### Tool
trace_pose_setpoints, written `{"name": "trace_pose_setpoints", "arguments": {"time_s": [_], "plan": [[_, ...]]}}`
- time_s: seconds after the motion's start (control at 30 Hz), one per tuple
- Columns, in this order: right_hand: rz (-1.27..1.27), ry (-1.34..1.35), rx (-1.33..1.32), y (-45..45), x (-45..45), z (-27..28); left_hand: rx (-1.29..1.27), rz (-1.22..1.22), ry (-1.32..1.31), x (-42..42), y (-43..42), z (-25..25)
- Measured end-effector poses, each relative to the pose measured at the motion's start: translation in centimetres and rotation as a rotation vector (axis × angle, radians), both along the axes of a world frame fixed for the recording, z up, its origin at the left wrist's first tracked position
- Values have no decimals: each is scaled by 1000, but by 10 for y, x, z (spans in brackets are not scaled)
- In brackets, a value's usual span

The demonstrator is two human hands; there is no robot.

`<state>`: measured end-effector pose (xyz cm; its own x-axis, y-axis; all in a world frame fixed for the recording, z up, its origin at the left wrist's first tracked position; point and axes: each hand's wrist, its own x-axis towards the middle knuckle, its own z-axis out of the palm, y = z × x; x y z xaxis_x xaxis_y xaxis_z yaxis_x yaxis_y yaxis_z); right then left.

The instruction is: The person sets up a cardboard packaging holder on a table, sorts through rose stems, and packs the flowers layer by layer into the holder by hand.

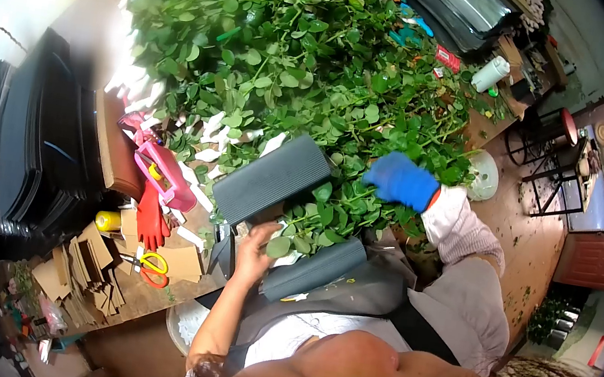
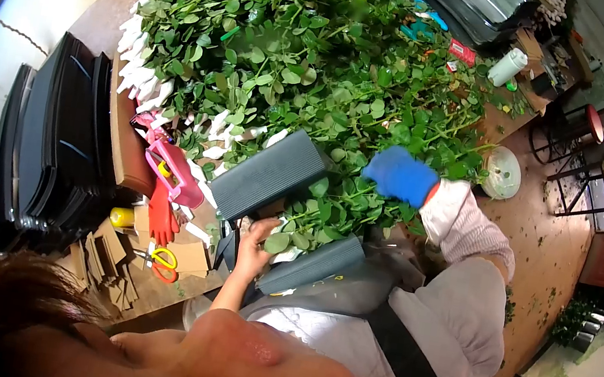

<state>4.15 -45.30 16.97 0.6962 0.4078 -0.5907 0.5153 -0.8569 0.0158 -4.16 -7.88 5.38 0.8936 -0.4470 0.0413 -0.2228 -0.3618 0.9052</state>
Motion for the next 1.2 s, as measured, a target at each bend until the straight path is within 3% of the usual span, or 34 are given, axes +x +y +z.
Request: {"name": "trace_pose_setpoints", "arguments": {"time_s": [0.07,0.13,0.2,0.23,0.27,0.33,0.43,0.5,0.57,0.67,0.73,0.8,0.9,1.0,1.03,1.17,1.2], "plan": [[-68,-155,-40,21,48,39,48,34,97,-3,-3,8],[60,-609,269,31,112,33,-5,61,210,-3,-4,8],[142,-824,518,55,186,25,101,-6,95,-1,-1,8],[224,-1111,393,66,223,17,158,-50,-10,3,1,7],[228,-1199,190,74,248,13,159,-64,-16,5,0,16],[184,-1242,165,71,304,-31,167,-80,-111,6,-1,21],[161,-883,-266,102,268,-4,209,64,-216,3,-7,19],[128,-687,-125,90,249,-36,163,169,-227,1,-14,10],[121,-413,-287,67,222,-52,71,227,-210,-3,-17,0],[-109,-321,-153,28,207,-37,20,281,-29,-6,-20,3],[-168,-679,35,11,202,-2,57,229,-63,-5,-16,0],[36,-1174,399,-11,182,38,62,204,-96,-3,-15,8],[23,-1075,422,-18,182,44,78,248,-104,-7,-22,11],[36,-1393,549,-13,165,70,56,248,-67,-1,-20,-4],[67,-1525,416,-12,162,77,43,256,-74,-1,-22,-3],[127,-900,72,-23,190,22,61,259,-51,-9,-19,-2],[86,-1077,193,-20,183,33,82,242,-82,-4,-18,-4]]}}
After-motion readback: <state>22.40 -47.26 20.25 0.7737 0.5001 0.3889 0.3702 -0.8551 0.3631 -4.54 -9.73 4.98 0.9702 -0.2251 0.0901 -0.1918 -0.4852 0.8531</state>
